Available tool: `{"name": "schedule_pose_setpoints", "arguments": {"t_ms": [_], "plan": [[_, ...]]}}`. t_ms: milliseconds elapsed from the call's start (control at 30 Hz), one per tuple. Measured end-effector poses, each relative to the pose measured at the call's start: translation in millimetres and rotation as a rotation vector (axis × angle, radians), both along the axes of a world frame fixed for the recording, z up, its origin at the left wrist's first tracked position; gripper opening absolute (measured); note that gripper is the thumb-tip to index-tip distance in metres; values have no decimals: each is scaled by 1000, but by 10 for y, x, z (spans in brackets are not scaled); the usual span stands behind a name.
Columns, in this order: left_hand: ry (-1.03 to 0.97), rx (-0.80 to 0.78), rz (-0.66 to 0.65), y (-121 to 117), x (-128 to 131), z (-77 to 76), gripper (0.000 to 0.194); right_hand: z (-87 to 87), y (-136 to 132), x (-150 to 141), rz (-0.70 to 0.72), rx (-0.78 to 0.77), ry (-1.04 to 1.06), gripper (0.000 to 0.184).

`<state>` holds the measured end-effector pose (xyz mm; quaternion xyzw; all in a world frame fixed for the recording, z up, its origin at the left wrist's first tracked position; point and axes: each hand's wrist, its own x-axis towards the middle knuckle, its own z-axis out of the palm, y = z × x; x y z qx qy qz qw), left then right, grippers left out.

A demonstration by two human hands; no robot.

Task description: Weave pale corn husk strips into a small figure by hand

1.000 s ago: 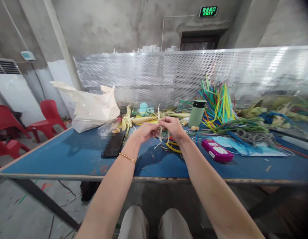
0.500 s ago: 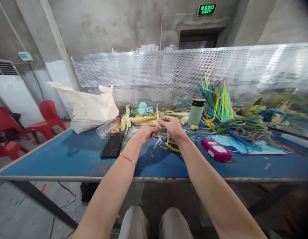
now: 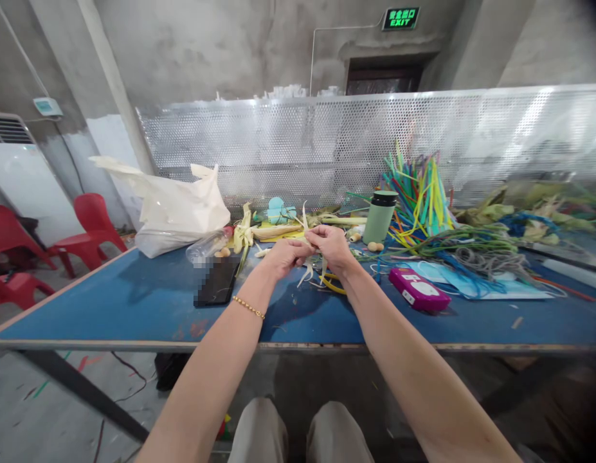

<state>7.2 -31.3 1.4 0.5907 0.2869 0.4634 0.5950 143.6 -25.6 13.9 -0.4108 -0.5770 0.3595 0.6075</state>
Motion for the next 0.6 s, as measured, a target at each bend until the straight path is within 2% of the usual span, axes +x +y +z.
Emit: {"name": "schedule_pose_setpoints", "arguments": {"t_ms": [200,433,600], "plan": [[-21,-4,-16,-2,13,-4,28,-2,28,20,-17,-4,-5,36],[-131,-137,-66,-3,-58,100,37,-12,80,64,-26,0,49,37],[-48,-51,-87,42,-88,47,35,-9,70,64,-26,14,48,38]]}}
